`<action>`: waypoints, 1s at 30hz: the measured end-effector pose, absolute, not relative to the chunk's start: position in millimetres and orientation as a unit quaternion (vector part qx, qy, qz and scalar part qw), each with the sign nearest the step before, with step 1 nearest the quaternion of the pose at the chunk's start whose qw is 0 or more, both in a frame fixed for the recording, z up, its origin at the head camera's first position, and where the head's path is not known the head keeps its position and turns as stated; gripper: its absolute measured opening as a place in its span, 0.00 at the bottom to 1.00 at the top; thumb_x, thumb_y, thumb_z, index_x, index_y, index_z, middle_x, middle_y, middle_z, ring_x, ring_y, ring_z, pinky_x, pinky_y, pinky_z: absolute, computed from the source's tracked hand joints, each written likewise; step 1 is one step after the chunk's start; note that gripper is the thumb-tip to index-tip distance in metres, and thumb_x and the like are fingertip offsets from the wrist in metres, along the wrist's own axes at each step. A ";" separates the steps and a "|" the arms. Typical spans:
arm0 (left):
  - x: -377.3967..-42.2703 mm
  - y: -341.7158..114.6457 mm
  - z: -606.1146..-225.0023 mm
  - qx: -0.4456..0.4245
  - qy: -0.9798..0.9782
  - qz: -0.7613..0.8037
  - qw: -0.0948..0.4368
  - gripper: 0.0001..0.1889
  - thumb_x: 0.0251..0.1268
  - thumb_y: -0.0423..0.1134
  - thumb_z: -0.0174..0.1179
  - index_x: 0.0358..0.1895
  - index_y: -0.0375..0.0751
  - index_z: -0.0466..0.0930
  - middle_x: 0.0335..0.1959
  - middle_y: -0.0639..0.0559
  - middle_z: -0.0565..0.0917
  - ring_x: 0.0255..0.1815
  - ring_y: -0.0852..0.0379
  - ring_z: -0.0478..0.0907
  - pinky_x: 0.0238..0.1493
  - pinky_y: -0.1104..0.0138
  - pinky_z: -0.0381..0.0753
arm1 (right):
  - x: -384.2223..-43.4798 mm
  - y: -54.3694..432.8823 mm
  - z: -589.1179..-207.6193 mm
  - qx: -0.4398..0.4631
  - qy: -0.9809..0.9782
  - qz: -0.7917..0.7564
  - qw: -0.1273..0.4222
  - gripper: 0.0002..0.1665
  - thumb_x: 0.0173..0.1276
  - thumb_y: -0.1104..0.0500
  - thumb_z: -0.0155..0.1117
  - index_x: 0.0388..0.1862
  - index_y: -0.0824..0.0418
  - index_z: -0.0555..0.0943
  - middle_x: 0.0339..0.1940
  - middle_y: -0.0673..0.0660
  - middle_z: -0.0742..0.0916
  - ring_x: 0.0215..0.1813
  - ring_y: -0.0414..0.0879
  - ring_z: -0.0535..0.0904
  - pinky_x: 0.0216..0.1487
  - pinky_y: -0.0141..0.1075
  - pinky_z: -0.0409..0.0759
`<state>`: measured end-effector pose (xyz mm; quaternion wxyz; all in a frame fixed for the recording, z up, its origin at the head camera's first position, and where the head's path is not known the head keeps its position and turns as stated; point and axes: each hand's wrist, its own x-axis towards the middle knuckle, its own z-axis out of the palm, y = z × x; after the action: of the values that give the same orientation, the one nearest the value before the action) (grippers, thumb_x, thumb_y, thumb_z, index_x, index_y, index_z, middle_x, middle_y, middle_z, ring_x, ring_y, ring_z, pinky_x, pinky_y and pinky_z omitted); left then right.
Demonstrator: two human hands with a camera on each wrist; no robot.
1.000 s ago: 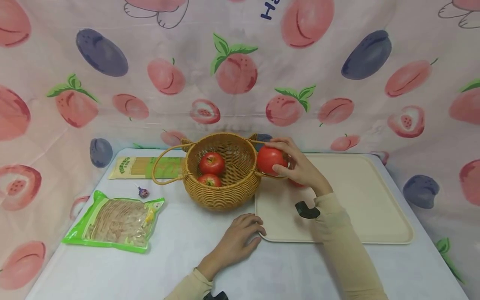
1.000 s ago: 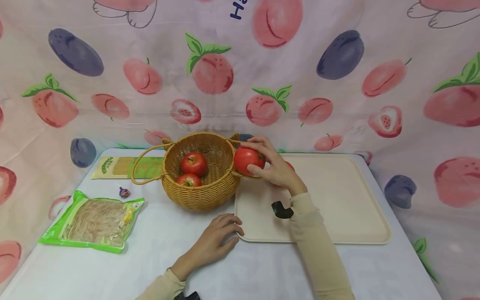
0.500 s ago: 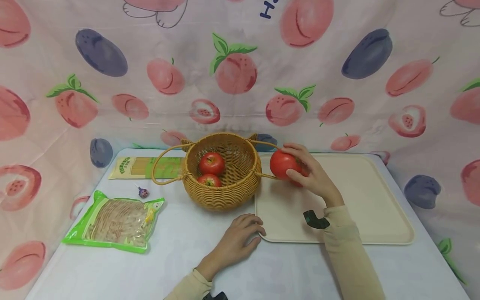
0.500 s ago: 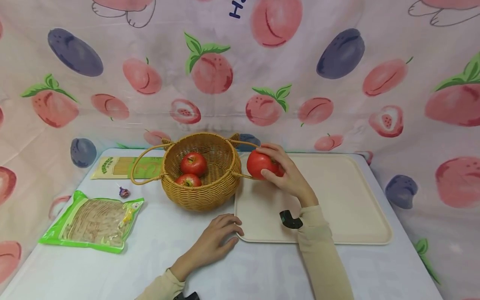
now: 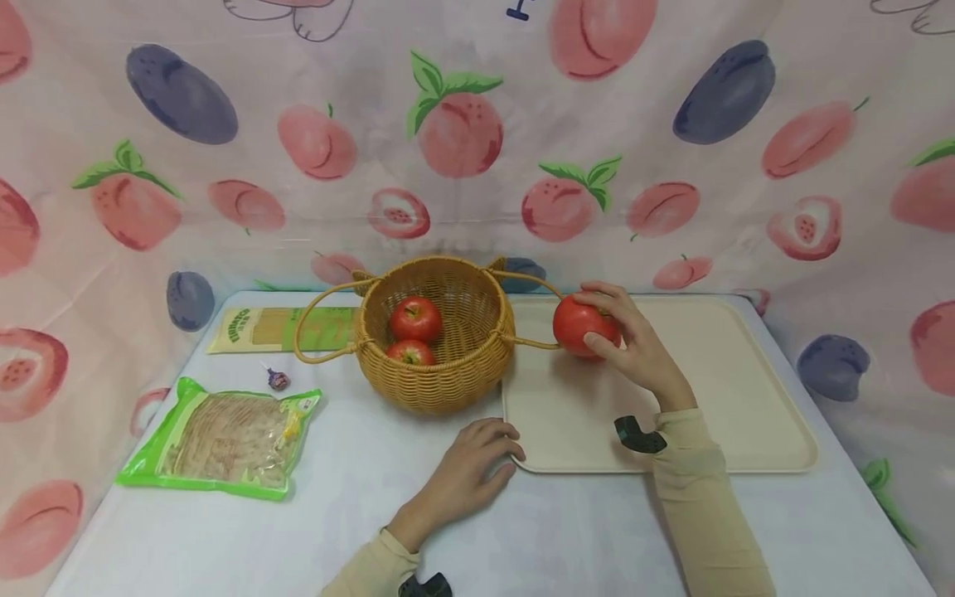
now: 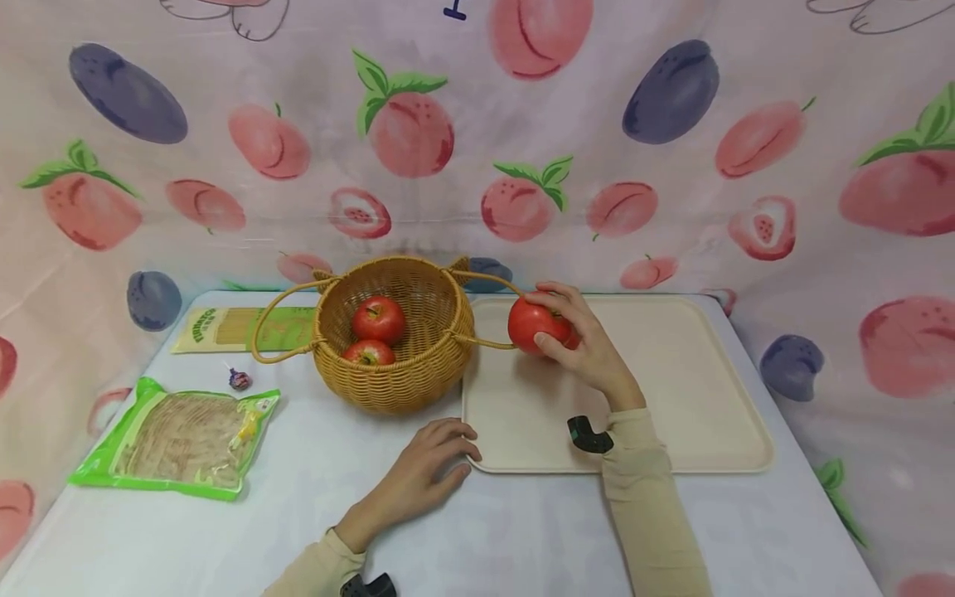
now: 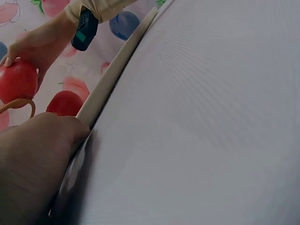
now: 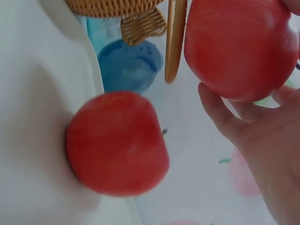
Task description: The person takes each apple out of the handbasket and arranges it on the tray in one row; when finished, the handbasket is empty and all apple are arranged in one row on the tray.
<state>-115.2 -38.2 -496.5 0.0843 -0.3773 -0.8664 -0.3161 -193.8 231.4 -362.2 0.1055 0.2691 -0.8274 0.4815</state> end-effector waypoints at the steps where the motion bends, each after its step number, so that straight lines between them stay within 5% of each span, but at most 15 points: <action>1: -115.1 -38.4 -496.1 -0.376 -0.867 -0.317 0.083 0.07 0.61 0.40 0.61 0.41 0.56 0.79 0.53 0.57 0.77 0.64 0.56 0.68 0.68 0.57 0.65 | -193.7 232.9 -362.7 0.267 -0.831 0.476 0.108 0.28 0.59 0.71 0.62 0.61 0.64 0.72 0.67 0.64 0.68 0.64 0.36 0.66 0.60 0.24 0.68; 30: -114.7 -38.2 -496.3 -0.378 -0.865 -0.317 0.089 0.07 0.61 0.40 0.60 0.41 0.56 0.79 0.52 0.58 0.76 0.63 0.57 0.67 0.67 0.58 0.65 | -193.7 264.4 -366.9 0.197 -0.867 0.438 0.134 0.27 0.60 0.68 0.64 0.60 0.62 0.75 0.65 0.62 0.71 0.63 0.37 0.65 0.60 0.20 0.61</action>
<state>-114.7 -38.2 -496.3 0.0890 -0.3783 -0.8651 -0.3171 -193.7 264.4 -366.9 0.1341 0.1965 -0.8671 0.4376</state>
